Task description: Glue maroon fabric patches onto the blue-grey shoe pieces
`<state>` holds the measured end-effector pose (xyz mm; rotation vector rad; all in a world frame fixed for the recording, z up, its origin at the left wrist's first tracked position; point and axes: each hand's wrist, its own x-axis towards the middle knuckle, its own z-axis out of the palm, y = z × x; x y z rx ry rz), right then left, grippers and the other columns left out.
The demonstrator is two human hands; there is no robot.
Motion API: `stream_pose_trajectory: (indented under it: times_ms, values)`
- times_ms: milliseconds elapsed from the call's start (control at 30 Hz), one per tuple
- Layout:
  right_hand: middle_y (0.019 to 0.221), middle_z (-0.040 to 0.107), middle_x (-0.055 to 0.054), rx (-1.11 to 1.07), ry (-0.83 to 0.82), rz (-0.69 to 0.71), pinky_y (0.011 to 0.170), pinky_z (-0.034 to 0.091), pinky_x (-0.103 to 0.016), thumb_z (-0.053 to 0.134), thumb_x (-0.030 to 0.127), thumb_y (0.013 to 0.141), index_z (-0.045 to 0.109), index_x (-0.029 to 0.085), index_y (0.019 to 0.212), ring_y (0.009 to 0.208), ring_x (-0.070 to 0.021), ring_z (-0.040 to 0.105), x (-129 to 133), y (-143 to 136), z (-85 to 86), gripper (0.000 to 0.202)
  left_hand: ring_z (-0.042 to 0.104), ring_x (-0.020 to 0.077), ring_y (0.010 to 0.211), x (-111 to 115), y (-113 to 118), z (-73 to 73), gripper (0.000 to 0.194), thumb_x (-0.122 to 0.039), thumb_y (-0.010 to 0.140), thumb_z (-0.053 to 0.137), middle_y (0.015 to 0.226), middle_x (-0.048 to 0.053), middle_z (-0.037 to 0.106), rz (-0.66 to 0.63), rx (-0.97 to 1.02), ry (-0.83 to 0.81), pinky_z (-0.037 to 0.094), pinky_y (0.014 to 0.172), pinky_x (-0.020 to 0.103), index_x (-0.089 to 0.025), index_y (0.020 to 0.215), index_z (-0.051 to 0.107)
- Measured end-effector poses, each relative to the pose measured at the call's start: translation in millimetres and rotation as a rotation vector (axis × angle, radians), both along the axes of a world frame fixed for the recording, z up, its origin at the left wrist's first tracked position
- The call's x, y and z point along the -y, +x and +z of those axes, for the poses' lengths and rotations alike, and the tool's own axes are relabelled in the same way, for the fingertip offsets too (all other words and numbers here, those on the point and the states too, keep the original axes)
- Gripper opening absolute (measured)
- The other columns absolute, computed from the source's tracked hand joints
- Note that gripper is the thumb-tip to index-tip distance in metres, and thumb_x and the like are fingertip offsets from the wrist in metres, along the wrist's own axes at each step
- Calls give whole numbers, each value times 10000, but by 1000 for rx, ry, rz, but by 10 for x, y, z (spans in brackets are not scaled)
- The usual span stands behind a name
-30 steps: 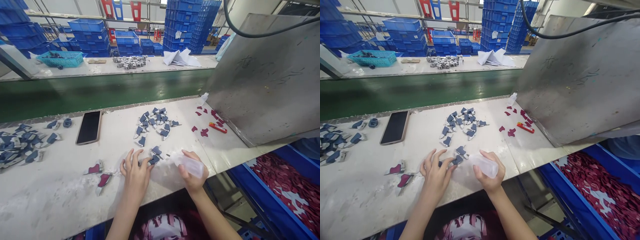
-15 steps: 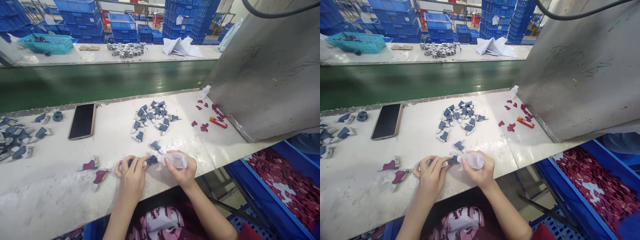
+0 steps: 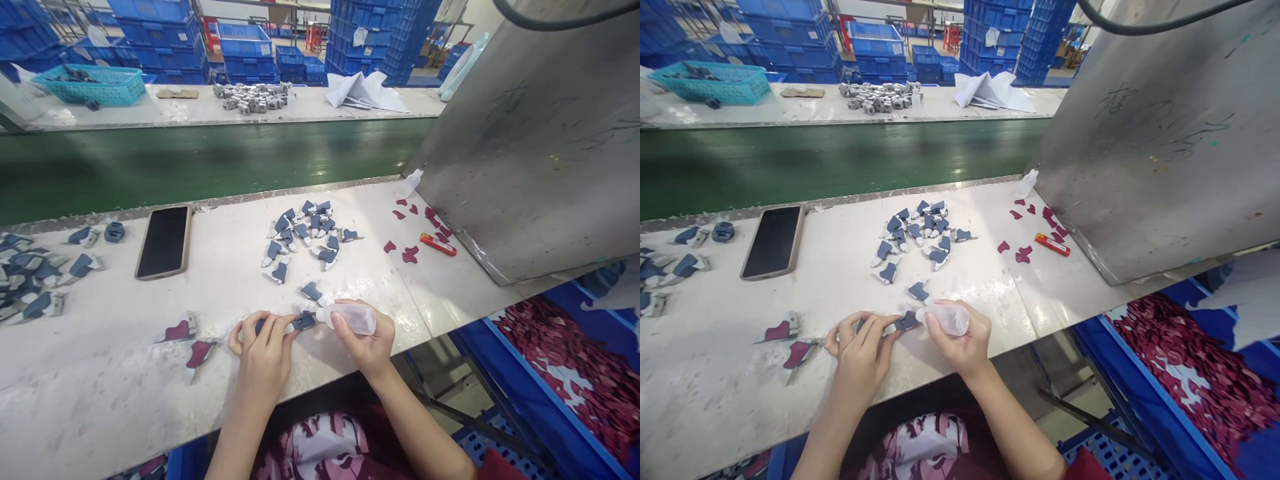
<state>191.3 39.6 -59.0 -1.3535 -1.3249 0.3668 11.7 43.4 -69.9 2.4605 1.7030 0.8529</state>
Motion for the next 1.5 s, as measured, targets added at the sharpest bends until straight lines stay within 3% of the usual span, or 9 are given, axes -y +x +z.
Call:
stream_pose_trajectory:
  times_ms: [600, 900, 1333, 1500]
  values:
    - [693, 709, -44, 8, 63, -23, 513, 557, -285, 674, 209, 816, 711, 180, 843, 572, -190, 684, 68, 22, -6, 53, 557, 288, 1023, 4, 21, 1, 147, -187, 926, 558, 917, 65, 752, 12, 31, -2, 213, 987, 481, -206, 995, 685]
    - [715, 740, -53, -178, 3, -85, 519, 571, -288, 702, 287, 797, 728, 165, 853, 596, -208, 706, 79, -7, -38, 136, 549, 294, 1038, 7, -3, -19, 142, -168, 912, 582, 928, 54, 750, -6, 62, -19, 222, 979, 477, -211, 1008, 678]
    - [677, 741, -30, -152, -122, 30, 508, 551, -271, 735, 317, 780, 735, 173, 849, 553, -185, 682, 57, -147, -45, 160, 542, 291, 1060, 20, -13, -19, 195, -127, 879, 629, 949, 27, 745, -8, 115, -75, 207, 993, 482, -226, 1043, 660]
    - [751, 766, -47, -137, -112, 65, 582, 589, -293, 728, 310, 795, 739, 179, 866, 631, -208, 720, 44, -143, -42, 149, 542, 294, 1054, 18, -13, -8, 171, -134, 884, 624, 945, 32, 743, -15, 128, -84, 208, 993, 490, -220, 1028, 656]
